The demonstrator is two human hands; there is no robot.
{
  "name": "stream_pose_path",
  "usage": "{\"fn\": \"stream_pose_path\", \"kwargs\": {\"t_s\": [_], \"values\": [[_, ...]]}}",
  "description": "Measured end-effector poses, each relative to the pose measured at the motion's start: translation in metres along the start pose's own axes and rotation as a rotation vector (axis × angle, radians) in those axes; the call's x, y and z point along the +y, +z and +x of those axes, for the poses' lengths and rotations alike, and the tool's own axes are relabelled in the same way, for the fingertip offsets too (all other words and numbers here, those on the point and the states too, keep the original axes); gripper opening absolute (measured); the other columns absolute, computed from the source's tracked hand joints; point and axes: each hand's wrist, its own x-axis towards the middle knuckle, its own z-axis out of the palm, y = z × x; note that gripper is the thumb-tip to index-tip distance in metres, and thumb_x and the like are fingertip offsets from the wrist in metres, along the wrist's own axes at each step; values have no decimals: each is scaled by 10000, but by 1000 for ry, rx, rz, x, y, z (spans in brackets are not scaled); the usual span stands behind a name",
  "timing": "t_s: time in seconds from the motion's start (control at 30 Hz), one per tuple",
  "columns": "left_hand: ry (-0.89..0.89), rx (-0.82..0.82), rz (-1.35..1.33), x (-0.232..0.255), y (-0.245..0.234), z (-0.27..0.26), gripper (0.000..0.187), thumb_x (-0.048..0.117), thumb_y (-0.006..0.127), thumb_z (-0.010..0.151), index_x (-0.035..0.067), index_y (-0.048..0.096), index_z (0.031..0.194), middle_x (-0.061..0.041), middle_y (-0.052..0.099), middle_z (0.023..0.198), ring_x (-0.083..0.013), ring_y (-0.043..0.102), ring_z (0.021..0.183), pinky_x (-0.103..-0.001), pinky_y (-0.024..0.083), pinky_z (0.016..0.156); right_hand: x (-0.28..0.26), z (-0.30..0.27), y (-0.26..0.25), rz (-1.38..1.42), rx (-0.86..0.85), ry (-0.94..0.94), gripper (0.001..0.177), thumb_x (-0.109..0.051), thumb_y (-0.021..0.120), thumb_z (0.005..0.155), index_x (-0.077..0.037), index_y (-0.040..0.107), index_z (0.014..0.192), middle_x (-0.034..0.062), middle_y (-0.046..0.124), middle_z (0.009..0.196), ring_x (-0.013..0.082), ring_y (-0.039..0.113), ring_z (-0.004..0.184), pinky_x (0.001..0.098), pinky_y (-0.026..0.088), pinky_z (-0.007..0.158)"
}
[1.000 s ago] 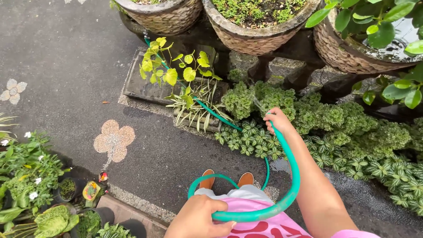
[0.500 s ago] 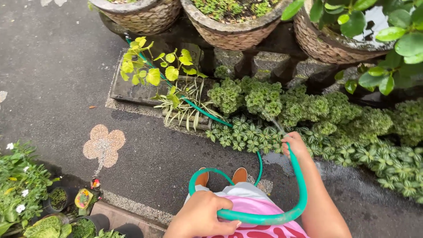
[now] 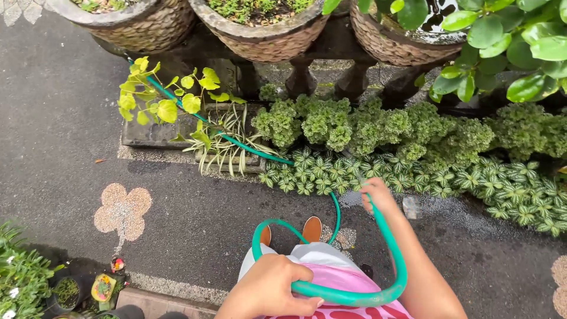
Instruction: Watering various potted and ground plants in a garden using a green hose.
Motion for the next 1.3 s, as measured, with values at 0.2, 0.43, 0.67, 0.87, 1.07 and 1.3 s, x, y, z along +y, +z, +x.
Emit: {"fn": "stream_pose_path", "kwargs": {"t_s": [0.2, 0.43, 0.67, 0.87, 1.07, 1.3], "values": [[8, -16, 16, 11, -6, 7, 602, 527, 746, 862, 163, 345, 598, -14, 261, 504, -210, 309, 509, -384, 259, 538, 27, -6, 20, 201, 68, 165, 167, 2, 496, 989, -85, 362, 942, 77, 422, 554, 196, 353, 325, 360, 233, 288], [-30, -57, 70, 11, 5, 19, 578, 566, 698, 852, 171, 360, 600, -6, 331, 490, -230, 373, 520, -396, 306, 536, 25, -41, -69, 163, 207, 88, 417, -24, 487, 981, -101, 407, 580, 11, 392, 459, 161, 366, 312, 293, 252, 306], [22, -65, 48, 8, -2, 11, 588, 541, 725, 857, 165, 357, 596, -7, 276, 488, -216, 337, 510, -397, 260, 527, 5, -26, -4, 133, 123, 84, 262, -12, 547, 938, -82, 392, 738, 32, 400, 514, 188, 382, 327, 340, 235, 298], [46, 35, -27, -19, -9, -15, 597, 518, 771, 858, 166, 366, 597, 4, 301, 492, -187, 348, 501, -369, 281, 527, 23, 8, 72, 127, -54, 127, 198, 28, 548, 920, -80, 389, 969, 74, 420, 505, 222, 358, 298, 379, 272, 279], [-38, 13, -6, -50, -33, -32, 619, 602, 754, 840, 182, 373, 590, 17, 351, 513, -198, 392, 540, -381, 316, 547, 8, 6, 63, 203, 28, 118, 208, -6, 555, 905, -99, 425, 773, 58, 377, 440, 203, 364, 271, 352, 238, 247], [-231, -307, -26, -78, -71, -6, 710, 867, 437, 730, 212, 675, 871, -22, 715, 932, -236, 672, 881, -394, 445, 703, -25, 12, 78, 195, 169, 164, 482, -18, 492, 954, -98, 391, 490, 69, 356, 394, 190, 331, 296, 334, 288, 306]]}}
